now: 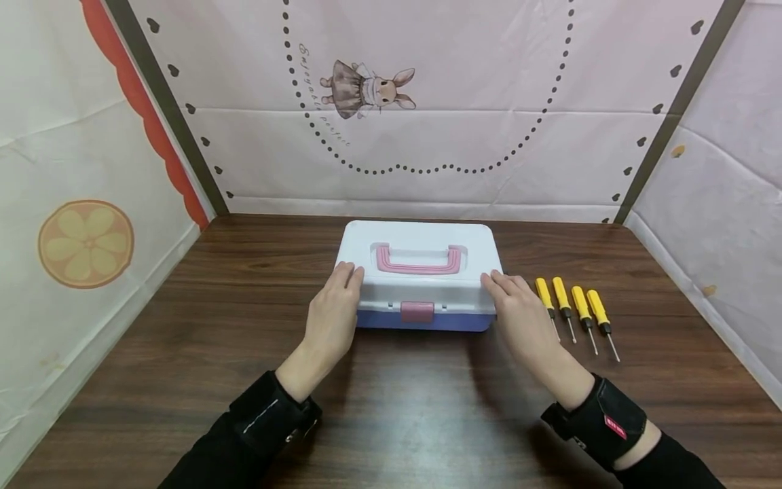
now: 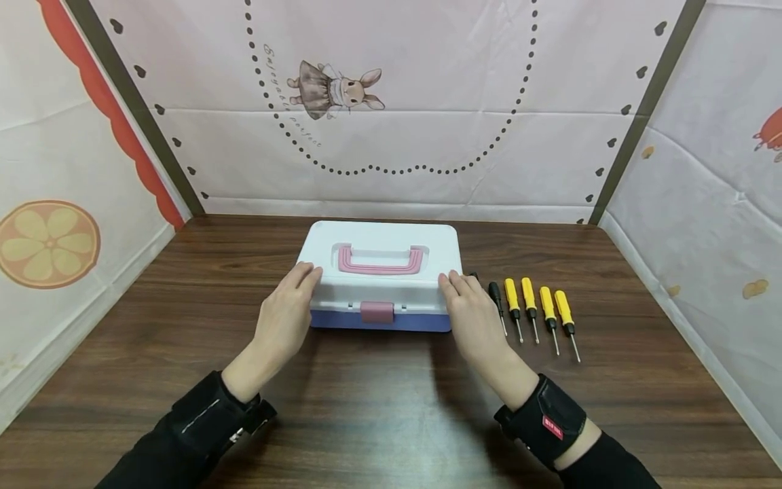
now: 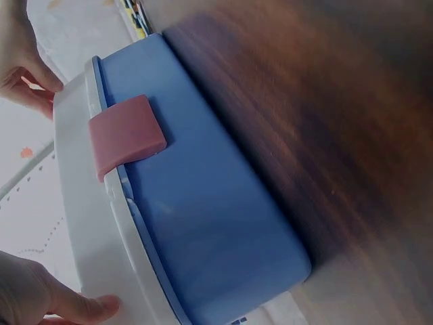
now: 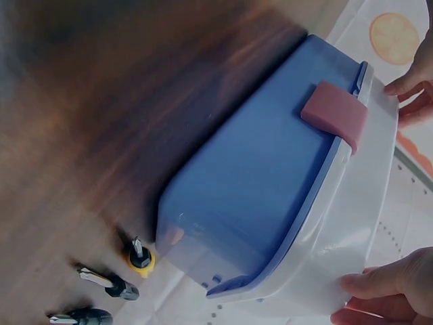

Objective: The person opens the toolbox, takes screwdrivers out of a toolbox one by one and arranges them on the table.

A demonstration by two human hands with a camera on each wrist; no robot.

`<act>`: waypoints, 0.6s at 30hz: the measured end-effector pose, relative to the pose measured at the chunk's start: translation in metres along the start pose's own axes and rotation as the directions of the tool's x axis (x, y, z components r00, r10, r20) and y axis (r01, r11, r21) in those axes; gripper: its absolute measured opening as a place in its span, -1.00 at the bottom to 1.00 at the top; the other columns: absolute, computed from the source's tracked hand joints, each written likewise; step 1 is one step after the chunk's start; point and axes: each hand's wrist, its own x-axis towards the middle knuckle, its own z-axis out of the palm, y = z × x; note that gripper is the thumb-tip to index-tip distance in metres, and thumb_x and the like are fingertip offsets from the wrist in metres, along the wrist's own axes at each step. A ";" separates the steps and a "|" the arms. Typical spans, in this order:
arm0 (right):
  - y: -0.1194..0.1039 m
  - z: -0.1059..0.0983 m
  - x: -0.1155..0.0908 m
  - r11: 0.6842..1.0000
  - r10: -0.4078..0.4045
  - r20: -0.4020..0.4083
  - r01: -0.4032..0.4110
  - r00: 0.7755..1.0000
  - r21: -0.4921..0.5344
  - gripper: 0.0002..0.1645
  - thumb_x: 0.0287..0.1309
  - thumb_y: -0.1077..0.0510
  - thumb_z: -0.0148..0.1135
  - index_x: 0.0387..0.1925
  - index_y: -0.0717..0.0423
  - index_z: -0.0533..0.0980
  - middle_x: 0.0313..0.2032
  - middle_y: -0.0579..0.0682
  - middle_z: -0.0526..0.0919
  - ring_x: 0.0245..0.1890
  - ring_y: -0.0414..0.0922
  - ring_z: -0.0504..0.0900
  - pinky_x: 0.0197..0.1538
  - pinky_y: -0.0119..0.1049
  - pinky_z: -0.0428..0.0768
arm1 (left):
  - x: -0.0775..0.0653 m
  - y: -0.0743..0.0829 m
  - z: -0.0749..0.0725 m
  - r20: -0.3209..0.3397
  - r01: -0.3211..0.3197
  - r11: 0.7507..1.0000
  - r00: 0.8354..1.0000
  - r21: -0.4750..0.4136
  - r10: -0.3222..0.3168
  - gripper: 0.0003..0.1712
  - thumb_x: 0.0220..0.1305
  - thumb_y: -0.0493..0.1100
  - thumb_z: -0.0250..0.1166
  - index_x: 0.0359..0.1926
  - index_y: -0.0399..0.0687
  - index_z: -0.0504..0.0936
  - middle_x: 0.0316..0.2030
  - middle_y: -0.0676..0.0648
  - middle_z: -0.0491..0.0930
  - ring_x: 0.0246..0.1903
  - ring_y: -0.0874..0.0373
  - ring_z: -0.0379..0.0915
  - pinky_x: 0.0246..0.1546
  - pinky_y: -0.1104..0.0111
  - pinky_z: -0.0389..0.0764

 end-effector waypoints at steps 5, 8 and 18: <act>0.008 0.009 0.020 0.999 0.043 0.039 -0.043 0.998 -0.002 -0.55 -0.12 0.54 0.13 -0.07 0.37 0.48 -0.11 0.27 0.53 -0.16 0.12 0.48 -0.18 -0.13 0.50 | 0.017 -0.008 0.014 0.000 0.014 1.000 1.000 0.005 -0.014 -0.59 -0.08 -0.59 0.15 -0.10 -0.44 0.49 -0.14 -0.32 0.45 -0.03 -0.10 0.36 -0.22 0.15 0.50; 0.015 0.016 0.034 0.997 0.080 0.071 -0.079 0.994 -0.007 -0.57 -0.07 0.54 0.10 -0.06 0.36 0.48 -0.10 0.28 0.52 -0.16 0.12 0.48 -0.19 -0.12 0.51 | 0.029 -0.012 0.023 -0.006 0.020 1.000 1.000 0.012 -0.020 -0.61 -0.06 -0.58 0.14 -0.10 -0.44 0.49 -0.15 -0.31 0.45 -0.06 -0.09 0.37 -0.27 0.16 0.52; 0.040 0.037 0.075 0.986 0.169 0.108 -0.169 0.980 -0.004 -0.55 -0.05 0.58 0.02 -0.06 0.35 0.48 -0.07 0.28 0.50 -0.15 0.15 0.45 -0.12 -0.05 0.46 | 0.068 -0.029 0.054 0.035 0.046 0.999 0.998 0.014 -0.046 -0.61 0.07 -0.54 0.08 -0.02 -0.39 0.47 -0.09 -0.28 0.44 -0.04 -0.07 0.37 -0.24 0.18 0.52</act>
